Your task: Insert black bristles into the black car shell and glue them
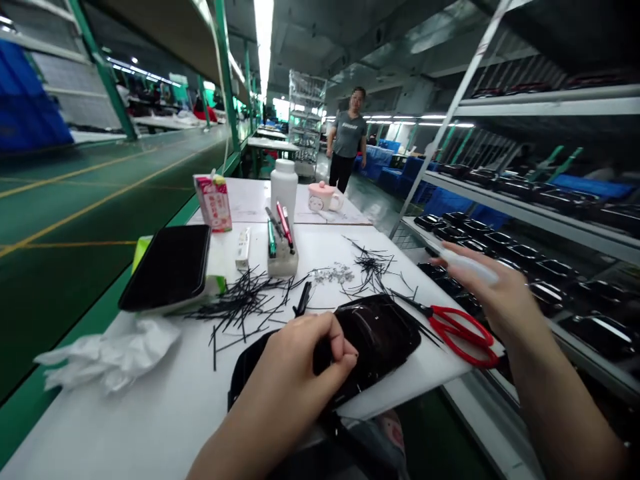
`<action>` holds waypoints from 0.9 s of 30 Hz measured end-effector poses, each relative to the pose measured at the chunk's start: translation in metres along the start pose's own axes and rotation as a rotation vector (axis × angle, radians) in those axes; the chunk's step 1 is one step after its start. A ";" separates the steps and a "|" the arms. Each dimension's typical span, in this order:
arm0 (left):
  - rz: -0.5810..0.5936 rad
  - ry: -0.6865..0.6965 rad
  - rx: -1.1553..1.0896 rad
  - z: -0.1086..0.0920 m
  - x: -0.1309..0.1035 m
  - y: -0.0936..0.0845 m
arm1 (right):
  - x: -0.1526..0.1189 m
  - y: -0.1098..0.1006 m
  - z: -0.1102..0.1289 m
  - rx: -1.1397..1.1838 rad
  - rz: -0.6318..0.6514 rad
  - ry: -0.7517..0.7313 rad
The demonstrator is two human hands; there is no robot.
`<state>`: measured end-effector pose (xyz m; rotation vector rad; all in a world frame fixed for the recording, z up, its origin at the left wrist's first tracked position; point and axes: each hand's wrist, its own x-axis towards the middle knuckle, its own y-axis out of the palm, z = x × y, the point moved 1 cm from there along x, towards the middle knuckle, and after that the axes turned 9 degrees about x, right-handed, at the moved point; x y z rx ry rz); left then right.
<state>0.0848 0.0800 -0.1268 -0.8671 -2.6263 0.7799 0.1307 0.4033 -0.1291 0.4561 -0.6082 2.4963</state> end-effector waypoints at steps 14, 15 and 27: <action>0.007 0.046 0.104 0.005 -0.002 0.000 | 0.026 -0.011 -0.053 -0.378 0.258 0.179; -0.006 0.061 0.122 0.004 -0.003 0.001 | 0.014 -0.009 -0.045 -0.378 0.309 0.166; -0.167 0.136 0.104 -0.012 -0.007 0.022 | -0.042 0.007 0.029 0.155 0.272 0.168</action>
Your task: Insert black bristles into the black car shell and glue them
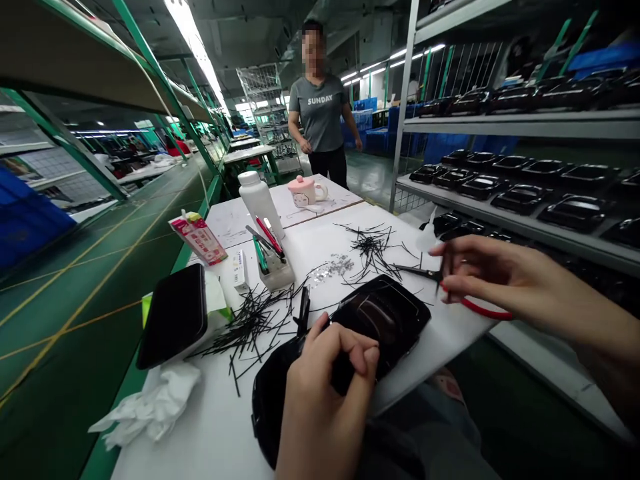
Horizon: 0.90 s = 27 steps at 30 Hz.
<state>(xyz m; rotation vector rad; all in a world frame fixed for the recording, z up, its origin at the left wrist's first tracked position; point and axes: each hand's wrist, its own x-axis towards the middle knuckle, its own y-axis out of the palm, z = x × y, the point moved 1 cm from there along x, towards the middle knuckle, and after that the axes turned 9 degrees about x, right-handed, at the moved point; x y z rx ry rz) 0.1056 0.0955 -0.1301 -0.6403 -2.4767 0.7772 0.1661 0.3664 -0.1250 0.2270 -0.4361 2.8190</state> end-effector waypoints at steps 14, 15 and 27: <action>0.092 -0.219 -0.271 -0.006 0.001 0.001 | -0.024 0.069 0.021 0.384 -0.086 -0.223; 0.090 -0.219 -0.275 -0.006 0.001 0.001 | -0.024 0.069 0.021 0.374 -0.089 -0.222; 0.064 -0.206 -0.205 -0.007 0.001 0.001 | -0.024 0.070 0.018 0.377 -0.094 -0.205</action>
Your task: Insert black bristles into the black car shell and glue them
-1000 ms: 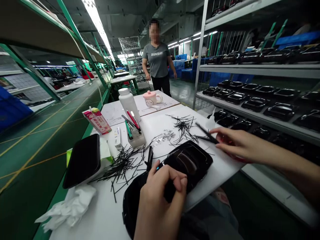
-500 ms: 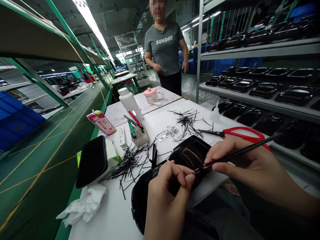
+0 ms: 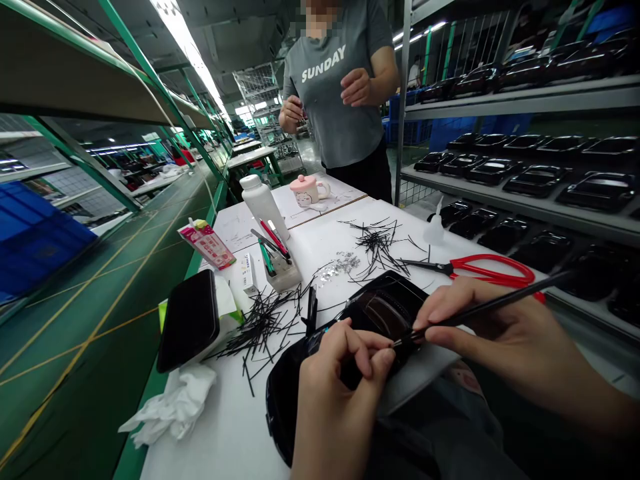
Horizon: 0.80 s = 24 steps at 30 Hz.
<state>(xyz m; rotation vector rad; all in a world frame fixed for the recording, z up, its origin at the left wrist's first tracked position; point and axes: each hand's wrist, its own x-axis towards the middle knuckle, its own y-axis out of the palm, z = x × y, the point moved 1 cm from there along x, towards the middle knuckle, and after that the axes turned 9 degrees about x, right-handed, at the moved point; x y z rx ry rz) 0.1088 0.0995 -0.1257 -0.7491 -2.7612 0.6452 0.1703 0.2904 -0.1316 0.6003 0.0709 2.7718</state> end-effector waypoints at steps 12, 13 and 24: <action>-0.010 -0.005 0.002 -0.002 0.001 0.000 | 0.001 0.000 -0.001 -0.019 0.005 -0.004; -0.007 -0.001 0.003 -0.002 0.001 0.001 | 0.001 0.001 -0.001 -0.023 0.003 -0.005; -0.288 -0.049 0.038 0.009 -0.018 -0.033 | -0.024 0.005 -0.015 -0.092 0.041 -0.156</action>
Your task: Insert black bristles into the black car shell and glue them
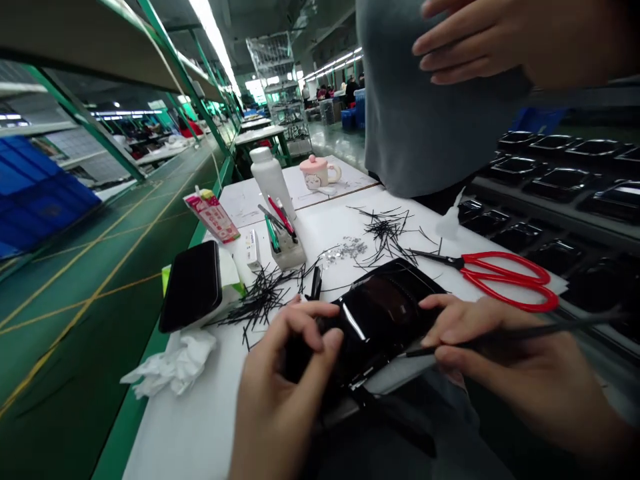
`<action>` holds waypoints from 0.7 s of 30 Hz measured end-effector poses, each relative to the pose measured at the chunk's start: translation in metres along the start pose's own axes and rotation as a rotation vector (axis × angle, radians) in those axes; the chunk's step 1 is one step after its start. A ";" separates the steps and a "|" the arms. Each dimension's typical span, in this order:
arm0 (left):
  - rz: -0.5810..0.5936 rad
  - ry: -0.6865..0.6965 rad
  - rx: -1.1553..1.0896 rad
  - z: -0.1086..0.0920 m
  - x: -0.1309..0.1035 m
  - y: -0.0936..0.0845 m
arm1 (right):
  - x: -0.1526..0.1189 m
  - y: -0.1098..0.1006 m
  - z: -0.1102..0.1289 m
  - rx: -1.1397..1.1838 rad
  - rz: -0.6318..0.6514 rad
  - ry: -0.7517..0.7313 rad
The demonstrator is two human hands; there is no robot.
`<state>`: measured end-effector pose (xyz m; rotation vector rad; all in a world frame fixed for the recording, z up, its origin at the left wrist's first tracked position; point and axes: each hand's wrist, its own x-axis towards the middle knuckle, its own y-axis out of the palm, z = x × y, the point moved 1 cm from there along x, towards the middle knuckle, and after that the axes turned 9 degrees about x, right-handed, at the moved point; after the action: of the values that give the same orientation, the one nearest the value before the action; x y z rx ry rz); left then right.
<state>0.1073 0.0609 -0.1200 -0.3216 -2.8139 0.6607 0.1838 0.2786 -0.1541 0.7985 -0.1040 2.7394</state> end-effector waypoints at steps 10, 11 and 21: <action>-0.369 -0.146 -0.046 0.027 -0.006 -0.005 | -0.053 0.023 -0.029 -0.176 -0.020 -0.091; -0.354 -0.141 -0.036 0.028 -0.007 -0.004 | -0.056 0.023 -0.030 -0.180 -0.027 -0.075; -0.183 -0.013 0.033 0.044 -0.011 -0.010 | -0.057 0.022 -0.027 -0.247 -0.087 -0.029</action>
<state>0.1036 0.0312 -0.1561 -0.0526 -2.7970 0.6690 0.2093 0.2478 -0.2070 0.7542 -0.3955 2.5682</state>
